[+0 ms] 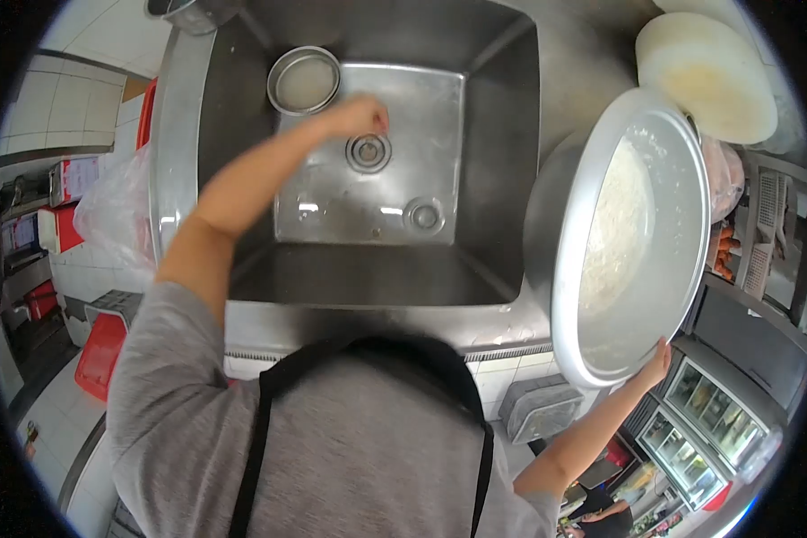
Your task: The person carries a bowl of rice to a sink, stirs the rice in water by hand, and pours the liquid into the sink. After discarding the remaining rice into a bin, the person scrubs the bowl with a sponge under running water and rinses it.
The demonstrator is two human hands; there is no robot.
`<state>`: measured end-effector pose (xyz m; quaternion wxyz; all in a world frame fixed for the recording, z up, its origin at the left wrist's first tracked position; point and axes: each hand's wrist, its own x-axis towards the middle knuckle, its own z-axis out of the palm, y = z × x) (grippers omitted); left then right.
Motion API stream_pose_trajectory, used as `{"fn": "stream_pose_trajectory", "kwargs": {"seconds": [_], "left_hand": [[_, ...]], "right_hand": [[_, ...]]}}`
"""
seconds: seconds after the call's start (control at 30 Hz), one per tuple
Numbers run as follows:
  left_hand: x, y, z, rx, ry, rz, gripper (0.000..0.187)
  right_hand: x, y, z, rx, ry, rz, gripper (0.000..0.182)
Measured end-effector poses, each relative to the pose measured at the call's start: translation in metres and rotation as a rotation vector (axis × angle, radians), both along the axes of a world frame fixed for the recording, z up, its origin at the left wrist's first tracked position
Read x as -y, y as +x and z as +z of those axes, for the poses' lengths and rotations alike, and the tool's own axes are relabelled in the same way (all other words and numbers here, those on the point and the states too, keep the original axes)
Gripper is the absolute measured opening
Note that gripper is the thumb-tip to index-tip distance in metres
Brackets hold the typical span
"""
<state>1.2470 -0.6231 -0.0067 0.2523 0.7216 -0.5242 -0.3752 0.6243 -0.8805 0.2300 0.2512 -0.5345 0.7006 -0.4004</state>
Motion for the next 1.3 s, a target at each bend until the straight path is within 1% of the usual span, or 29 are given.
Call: {"fn": "stream_pose_trajectory", "kwargs": {"seconds": [0.03, 0.07, 0.1, 0.13, 0.2, 0.27, 0.3, 0.37, 0.43, 0.47, 0.5, 0.57, 0.6, 0.63, 0.67, 0.7, 0.73, 0.8, 0.83, 0.9, 0.93, 0.97, 1.0, 1.07, 1.13, 1.17, 1.23, 1.27, 1.3], "left_hand": [[-0.003, -0.023, -0.022, -0.031, -0.072, 0.040, 0.012], [-0.004, -0.041, -0.048, -0.072, 0.015, 0.105, 0.013], [-0.009, -0.049, -0.050, -0.015, -0.034, 0.081, 0.013], [-0.010, -0.052, -0.063, 0.000, 0.044, 0.101, 0.012], [-0.017, -0.046, -0.063, 0.037, 0.002, 0.160, 0.013], [-0.021, -0.031, -0.044, 0.077, -0.004, 0.259, 0.013], [-0.022, -0.016, -0.025, 0.112, -0.016, 0.348, 0.014], [-0.029, 0.015, 0.026, 0.368, -0.213, 0.353, 0.012], [-0.043, 0.056, 0.100, 0.679, -0.508, 0.517, 0.008], [-0.056, 0.076, 0.153, 0.780, -0.610, 0.660, 0.005], [-0.068, 0.103, 0.184, 0.866, -0.759, 0.756, 0.006], [-0.087, 0.162, 0.230, 0.942, -0.679, 0.924, 0.012], [-0.094, 0.196, 0.243, 0.786, -0.458, 0.980, 0.021], [-0.099, 0.234, 0.240, 0.734, -0.111, 0.915, 0.030], [-0.104, 0.268, 0.222, 0.751, 0.161, 0.805, 0.039], [-0.108, 0.280, 0.206, 0.796, 0.228, 0.791, 0.044], [-0.108, 0.283, 0.206, 0.807, 0.212, 0.805, 0.044], [-0.109, 0.289, 0.207, -0.017, 0.130, 1.136, 0.042], [-0.109, 0.292, 0.209, -0.018, 0.112, 1.140, 0.042], [-0.117, 0.296, 0.207, -0.507, 0.016, 1.105, 0.026], [-0.120, 0.298, 0.202, -0.506, 0.008, 1.116, 0.026], [-0.117, 0.299, 0.195, -0.491, 0.000, 1.091, 0.021], [-0.114, 0.301, 0.186, -0.477, -0.007, 1.062, 0.018], [-0.105, 0.314, 0.169, 0.196, 0.384, 0.854, 0.026], [-0.106, 0.305, 0.161, 0.589, 0.179, 0.654, 0.028], [-0.106, 0.304, 0.159, 0.582, 0.181, 0.653, 0.028], [-0.106, 0.309, 0.155, 0.471, 0.425, 0.484, 0.030], [-0.105, 0.310, 0.151, 0.467, 0.430, 0.481, 0.030], [-0.104, 0.309, 0.151, 0.438, 0.511, 0.449, 0.031]], "right_hand": [[-0.004, 0.003, 0.008, -0.172, -0.011, 0.058, 0.037], [-0.005, 0.002, 0.006, -0.032, 0.013, 0.018, 0.035], [-0.003, 0.002, 0.007, -0.013, 0.041, 0.061, 0.034], [-0.001, 0.000, 0.003, 0.070, 0.042, 0.097, 0.032], [-0.001, -0.003, 0.003, 0.028, 0.050, 0.047, 0.035], [0.003, -0.016, 0.001, -0.007, 0.030, 0.005, 0.037], [0.006, -0.014, 0.000, -0.025, 0.015, -0.009, 0.037], [0.011, -0.021, -0.006, 0.024, 0.009, -0.018, 0.039], [0.005, -0.012, -0.002, 0.019, 0.015, -0.003, 0.037], [0.003, -0.008, -0.001, 0.015, 0.015, -0.005, 0.037], [0.001, -0.006, 0.001, 0.024, 0.009, 0.000, 0.037], [0.000, -0.003, 0.002, 0.019, 0.015, 0.014, 0.037], [0.000, -0.004, 0.000, 0.032, 0.006, 0.020, 0.037], [0.000, -0.005, -0.002, 0.061, 0.000, 0.022, 0.035], [0.001, -0.006, -0.004, 0.090, -0.006, 0.026, 0.034], [0.002, -0.004, -0.004, 0.107, -0.018, 0.033, 0.034], [0.003, -0.002, -0.001, 0.006, 0.047, -0.006, 0.032], [0.007, -0.005, 0.006, -0.208, 0.171, -0.089, 0.031], [0.010, -0.017, 0.002, -0.199, 0.156, -0.086, 0.031], [0.024, -0.061, -0.020, -0.661, -0.011, 0.130, 0.027], [0.025, -0.057, -0.022, -0.889, -0.097, 0.243, 0.026], [0.024, -0.056, -0.021, -0.936, -0.121, 0.264, 0.026], [0.009, -0.023, -0.006, -0.932, -0.128, 0.269, 0.026], [-0.009, 0.022, 0.018, -0.140, 0.195, -0.093, 0.031], [-0.007, 0.018, 0.024, -0.138, 0.185, -0.087, 0.032], [-0.006, 0.014, 0.025, -0.137, 0.186, -0.081, 0.032], [-0.003, 0.004, 0.024, -0.135, 0.195, -0.068, 0.034], [0.000, -0.002, 0.022, -0.133, 0.201, -0.062, 0.034], [0.003, -0.008, 0.018, -0.126, 0.205, -0.057, 0.035]]}}
